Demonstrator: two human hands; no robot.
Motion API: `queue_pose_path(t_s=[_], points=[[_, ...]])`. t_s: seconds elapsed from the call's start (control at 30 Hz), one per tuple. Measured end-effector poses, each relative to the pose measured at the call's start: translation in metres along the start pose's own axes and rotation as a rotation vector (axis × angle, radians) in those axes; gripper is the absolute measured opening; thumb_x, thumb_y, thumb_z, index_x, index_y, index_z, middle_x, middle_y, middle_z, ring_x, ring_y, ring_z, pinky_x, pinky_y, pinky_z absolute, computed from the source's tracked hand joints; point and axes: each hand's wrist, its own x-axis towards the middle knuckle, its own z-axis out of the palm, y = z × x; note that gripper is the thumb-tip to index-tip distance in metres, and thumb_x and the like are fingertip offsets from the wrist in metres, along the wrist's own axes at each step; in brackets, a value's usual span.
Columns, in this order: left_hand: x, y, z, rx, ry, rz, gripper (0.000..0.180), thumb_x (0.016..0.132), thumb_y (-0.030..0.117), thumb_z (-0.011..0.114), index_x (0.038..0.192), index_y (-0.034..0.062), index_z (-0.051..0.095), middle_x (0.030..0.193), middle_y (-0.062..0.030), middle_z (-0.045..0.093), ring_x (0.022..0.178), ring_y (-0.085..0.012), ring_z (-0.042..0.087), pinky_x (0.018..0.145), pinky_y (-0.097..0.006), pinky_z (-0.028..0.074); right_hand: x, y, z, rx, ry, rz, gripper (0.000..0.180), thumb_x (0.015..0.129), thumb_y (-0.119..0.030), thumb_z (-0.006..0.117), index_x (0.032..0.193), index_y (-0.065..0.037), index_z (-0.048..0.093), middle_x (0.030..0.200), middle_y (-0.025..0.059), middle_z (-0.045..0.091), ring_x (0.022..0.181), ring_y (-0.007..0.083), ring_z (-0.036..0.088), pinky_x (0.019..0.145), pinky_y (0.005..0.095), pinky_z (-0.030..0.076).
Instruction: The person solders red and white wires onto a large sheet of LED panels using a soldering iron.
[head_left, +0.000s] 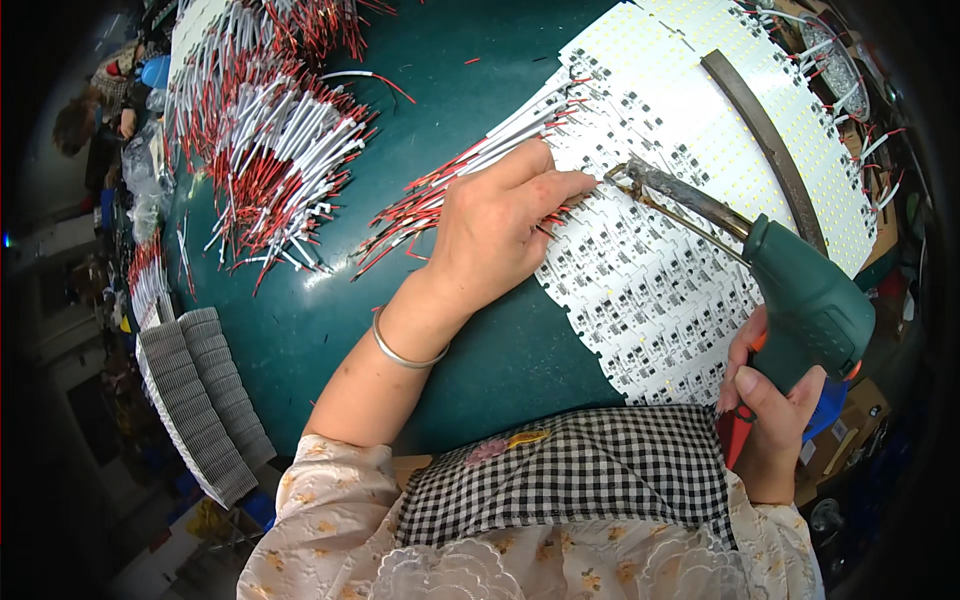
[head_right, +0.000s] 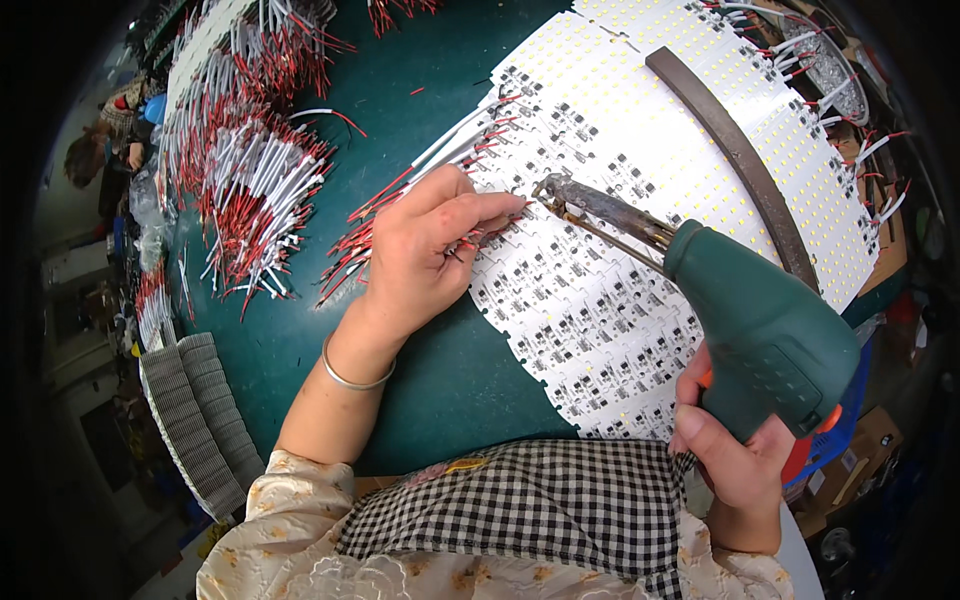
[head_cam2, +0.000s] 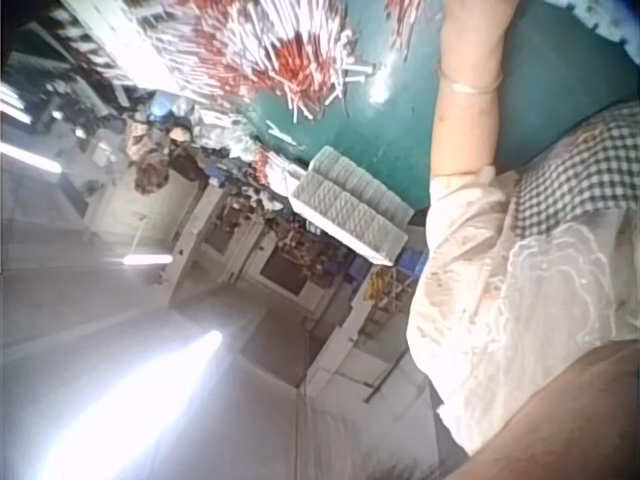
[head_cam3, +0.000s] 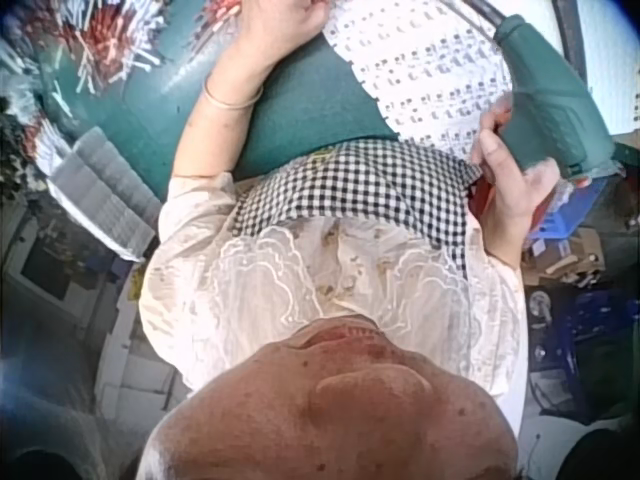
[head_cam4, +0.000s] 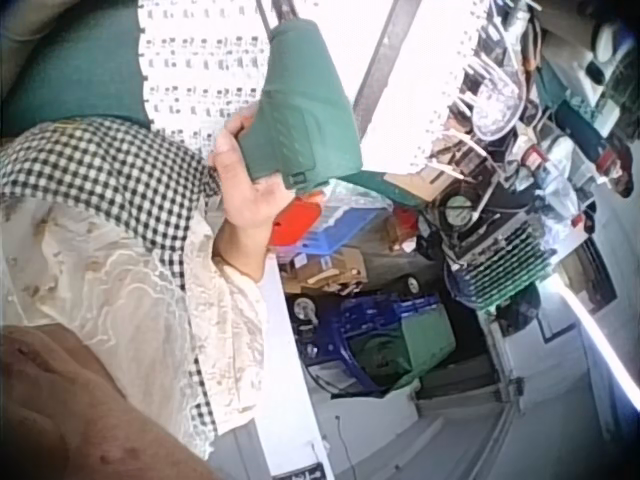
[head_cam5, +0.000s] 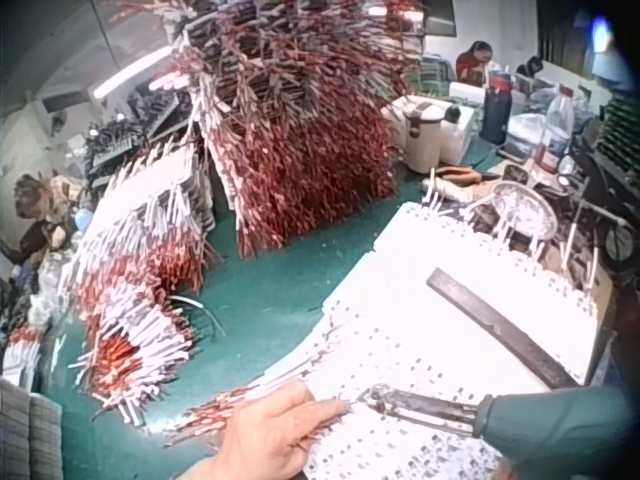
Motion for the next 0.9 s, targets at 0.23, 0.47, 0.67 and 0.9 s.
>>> queue_pose_path(t_s=[0.23, 0.47, 0.67, 0.9], points=[[0.0, 0.003, -0.001, 0.096, 0.038, 0.058, 0.037, 0.062, -0.009, 0.064, 0.093, 0.0093, 0.072, 0.072, -0.0037, 0.053, 0.06, -0.0202, 0.058, 0.049, -0.033, 0.047, -0.002, -0.002, 0.006, -0.089, -0.016, 0.039, 0.048, 0.078, -0.008, 0.069, 0.117, 0.007, 0.046, 0.087, 0.0135, 0.054, 0.056, 0.0141, 0.055, 0.046, 0.0247, 0.048], [0.001, 0.01, -0.003, 0.178, 0.027, 0.09, 0.035, 0.061, -0.007, 0.065, 0.093, 0.0078, 0.071, 0.074, -0.0035, 0.053, 0.06, -0.0201, 0.057, 0.048, -0.033, 0.047, -0.002, 0.003, -0.004, -0.087, -0.037, -0.032, 0.056, 0.078, -0.012, 0.071, 0.12, 0.012, 0.042, 0.071, 0.0105, 0.052, 0.049, 0.0139, 0.053, 0.044, 0.0249, 0.046], [0.002, 0.008, -0.004, 0.183, 0.009, 0.091, 0.043, 0.059, -0.012, 0.063, 0.097, 0.0077, 0.072, 0.073, -0.0053, 0.056, 0.06, -0.0191, 0.057, 0.049, -0.032, 0.046, 0.005, -0.014, -0.013, 0.061, 0.052, -0.071, 0.067, 0.071, -0.007, 0.072, 0.126, 0.014, 0.041, 0.113, 0.0254, 0.056, 0.054, 0.0121, 0.051, 0.043, 0.0237, 0.045], [0.005, 0.018, -0.021, 0.058, -0.105, -0.038, 0.047, 0.066, -0.014, 0.061, 0.107, 0.0058, 0.069, 0.077, -0.008, 0.06, 0.064, -0.023, 0.061, 0.06, -0.032, 0.051, -0.004, -0.062, -0.052, -0.362, -0.038, -0.291, 0.069, 0.085, -0.014, 0.062, 0.137, 0.016, 0.026, 0.079, 0.0097, 0.054, 0.049, 0.0101, 0.051, 0.046, 0.0223, 0.047]])
